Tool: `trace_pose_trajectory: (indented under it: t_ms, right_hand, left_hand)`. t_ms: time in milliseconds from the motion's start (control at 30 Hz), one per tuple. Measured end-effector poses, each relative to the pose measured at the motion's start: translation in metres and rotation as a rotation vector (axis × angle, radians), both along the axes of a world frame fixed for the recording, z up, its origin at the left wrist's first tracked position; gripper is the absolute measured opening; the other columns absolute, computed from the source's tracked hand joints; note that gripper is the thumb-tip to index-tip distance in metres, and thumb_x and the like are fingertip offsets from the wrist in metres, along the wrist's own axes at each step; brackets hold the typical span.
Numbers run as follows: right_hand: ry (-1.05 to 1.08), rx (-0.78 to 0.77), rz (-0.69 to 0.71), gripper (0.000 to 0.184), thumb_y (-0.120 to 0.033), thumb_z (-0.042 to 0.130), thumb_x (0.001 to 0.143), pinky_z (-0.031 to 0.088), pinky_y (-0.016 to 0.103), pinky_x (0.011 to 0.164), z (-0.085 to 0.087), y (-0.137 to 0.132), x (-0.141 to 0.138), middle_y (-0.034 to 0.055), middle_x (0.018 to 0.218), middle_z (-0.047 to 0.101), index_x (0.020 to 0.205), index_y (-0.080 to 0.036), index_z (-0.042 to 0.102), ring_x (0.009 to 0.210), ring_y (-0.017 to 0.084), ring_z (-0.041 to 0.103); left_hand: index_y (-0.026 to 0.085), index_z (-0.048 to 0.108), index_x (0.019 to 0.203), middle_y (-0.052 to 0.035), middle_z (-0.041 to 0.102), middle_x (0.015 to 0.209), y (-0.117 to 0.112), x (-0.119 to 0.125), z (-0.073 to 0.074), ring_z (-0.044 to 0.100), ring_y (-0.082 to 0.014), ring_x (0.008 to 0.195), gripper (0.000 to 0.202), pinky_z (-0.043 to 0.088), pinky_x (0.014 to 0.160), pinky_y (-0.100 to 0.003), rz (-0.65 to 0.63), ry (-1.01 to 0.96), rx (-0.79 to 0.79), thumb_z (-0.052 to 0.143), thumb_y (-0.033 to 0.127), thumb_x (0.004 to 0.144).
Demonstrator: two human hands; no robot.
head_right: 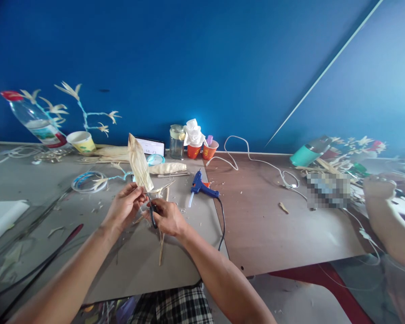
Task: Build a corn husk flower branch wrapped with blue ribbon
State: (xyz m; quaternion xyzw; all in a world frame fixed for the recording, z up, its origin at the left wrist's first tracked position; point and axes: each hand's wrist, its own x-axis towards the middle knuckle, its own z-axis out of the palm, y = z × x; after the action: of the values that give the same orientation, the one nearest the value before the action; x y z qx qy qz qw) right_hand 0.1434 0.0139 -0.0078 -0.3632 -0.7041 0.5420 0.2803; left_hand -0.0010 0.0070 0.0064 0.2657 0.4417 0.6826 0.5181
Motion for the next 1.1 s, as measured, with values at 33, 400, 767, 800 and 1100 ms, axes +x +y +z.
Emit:
trace_pose_trajectory:
  t_ms: [33, 400, 767, 800, 1100]
  right_hand:
    - [-0.001, 0.003, 0.002, 0.03, -0.039, 0.059, 0.079, 0.032, 0.02, 0.051, 0.0001, 0.0, 0.0001, -0.0026, 0.065, 0.049, 0.095, -0.014, 0.064, 0.056, 0.008, 0.039]
    - [-0.009, -0.024, -0.001, 0.029, -0.04, 0.058, 0.079, 0.03, 0.021, 0.05, 0.0048, -0.001, -0.0001, -0.0035, 0.062, 0.045, 0.091, -0.014, 0.062, 0.055, 0.008, 0.038]
    - [-0.039, 0.025, 0.003, 0.026, -0.04, 0.056, 0.081, 0.029, 0.02, 0.051, 0.0033, -0.0001, 0.0008, -0.0039, 0.062, 0.044, 0.087, -0.015, 0.061, 0.056, 0.008, 0.037]
    - [-0.041, 0.028, 0.003, 0.026, -0.04, 0.056, 0.081, 0.029, 0.02, 0.051, 0.0036, -0.0002, 0.0007, -0.0039, 0.061, 0.044, 0.087, -0.015, 0.061, 0.056, 0.008, 0.037]
    - [-0.054, 0.052, -0.007, 0.021, -0.035, 0.058, 0.078, 0.03, 0.02, 0.051, 0.0062, -0.0013, 0.0008, -0.0041, 0.06, 0.044, 0.084, -0.015, 0.061, 0.056, 0.008, 0.037]
  left_hand:
    - [0.015, 0.06, 0.069, 0.0038, 0.057, 0.061, 0.0001, -0.0001, -0.0005, 0.05, -0.0063, 0.051, 0.031, 0.04, 0.052, -0.02, -0.001, -0.006, 0.004, 0.082, 0.03, 0.055]
    - [0.015, 0.061, 0.069, 0.0037, 0.056, 0.06, 0.001, -0.0011, -0.0012, 0.05, -0.0062, 0.051, 0.029, 0.04, 0.052, -0.02, -0.006, 0.014, 0.005, 0.082, 0.03, 0.056]
    - [0.015, 0.061, 0.07, 0.004, 0.056, 0.06, 0.0017, -0.0027, -0.0059, 0.05, -0.0064, 0.052, 0.025, 0.04, 0.053, -0.02, -0.017, -0.011, 0.015, 0.08, 0.028, 0.059]
    - [0.016, 0.061, 0.069, 0.004, 0.056, 0.06, 0.0017, -0.0028, -0.0062, 0.05, -0.0064, 0.052, 0.025, 0.04, 0.053, -0.02, -0.016, -0.014, 0.015, 0.08, 0.028, 0.059]
    - [0.016, 0.06, 0.068, 0.0042, 0.056, 0.059, 0.0026, -0.0021, -0.0052, 0.05, -0.0062, 0.052, 0.027, 0.04, 0.053, -0.019, 0.004, -0.032, 0.015, 0.082, 0.027, 0.056]
